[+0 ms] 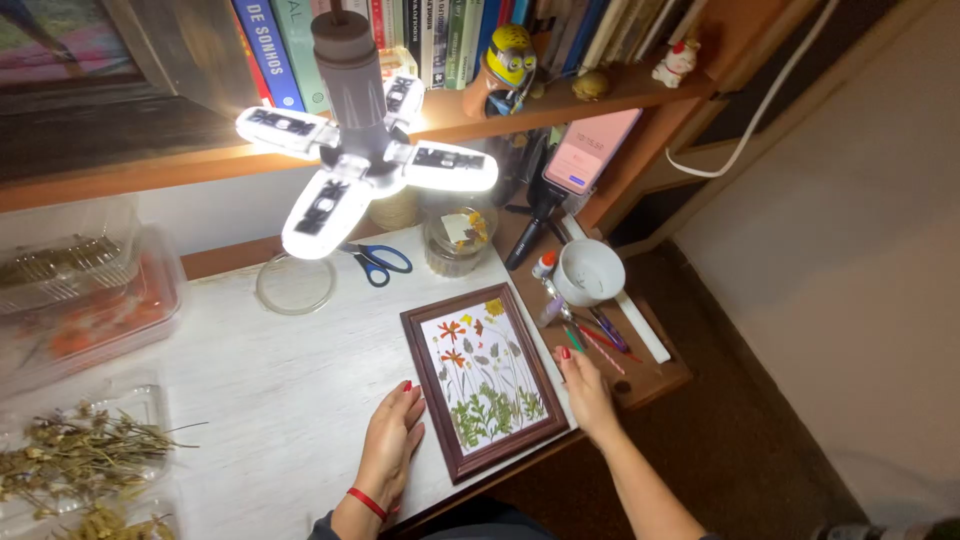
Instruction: Insert a prepared arrangement of pressed flowers and plants into a picture frame, assemble the backing, and store the finished piece.
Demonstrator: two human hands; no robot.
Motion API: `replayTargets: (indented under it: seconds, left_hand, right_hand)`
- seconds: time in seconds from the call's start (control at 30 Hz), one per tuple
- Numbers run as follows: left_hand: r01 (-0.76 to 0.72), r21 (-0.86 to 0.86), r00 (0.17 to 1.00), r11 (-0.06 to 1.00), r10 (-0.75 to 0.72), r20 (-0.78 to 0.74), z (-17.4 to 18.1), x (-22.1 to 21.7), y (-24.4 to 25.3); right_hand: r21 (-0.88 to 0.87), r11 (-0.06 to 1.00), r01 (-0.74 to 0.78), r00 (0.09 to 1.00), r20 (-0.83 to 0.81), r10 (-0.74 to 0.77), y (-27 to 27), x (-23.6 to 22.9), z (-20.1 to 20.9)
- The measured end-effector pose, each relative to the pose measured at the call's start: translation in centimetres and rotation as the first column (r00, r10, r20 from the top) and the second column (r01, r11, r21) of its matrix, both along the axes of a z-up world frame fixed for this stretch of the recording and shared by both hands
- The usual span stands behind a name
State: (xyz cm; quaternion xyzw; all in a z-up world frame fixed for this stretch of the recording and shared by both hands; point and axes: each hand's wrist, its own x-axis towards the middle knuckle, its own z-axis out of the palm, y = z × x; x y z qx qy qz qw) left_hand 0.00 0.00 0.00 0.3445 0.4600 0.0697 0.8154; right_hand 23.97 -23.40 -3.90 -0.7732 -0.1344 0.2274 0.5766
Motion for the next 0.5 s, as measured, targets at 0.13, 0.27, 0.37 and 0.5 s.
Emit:
replayTargets:
  seconds: [0.13, 0.27, 0.37, 0.5]
  left_hand:
    - [-0.067, -0.022, 0.997, 0.998, 0.066, -0.036, -0.3, 1.9, -0.5]
    - [-0.075, -0.075, 0.992, 0.994, 0.067, -0.102, 1.1, 2.1, -0.8]
    - [-0.029, -0.12, 0.994, 0.992, 0.016, -0.105, 3.1, 1.4, -0.6]
    - [0.002, -0.102, 1.0, 0.995, -0.004, -0.02, 5.1, 0.0, 0.1]
  right_hand:
    - [-0.062, 0.995, -0.074, 0.99, -0.126, 0.065, 1.6, 2.3, -2.7]
    - [0.019, 0.996, -0.085, 0.955, -0.282, 0.086, 2.3, 3.1, -3.8]
    - [0.056, 0.998, -0.041, 0.944, -0.326, 0.057, 2.9, 1.3, -1.2]
    - [0.04, 0.998, 0.044, 0.961, -0.275, -0.032, 4.1, -2.5, 6.2]
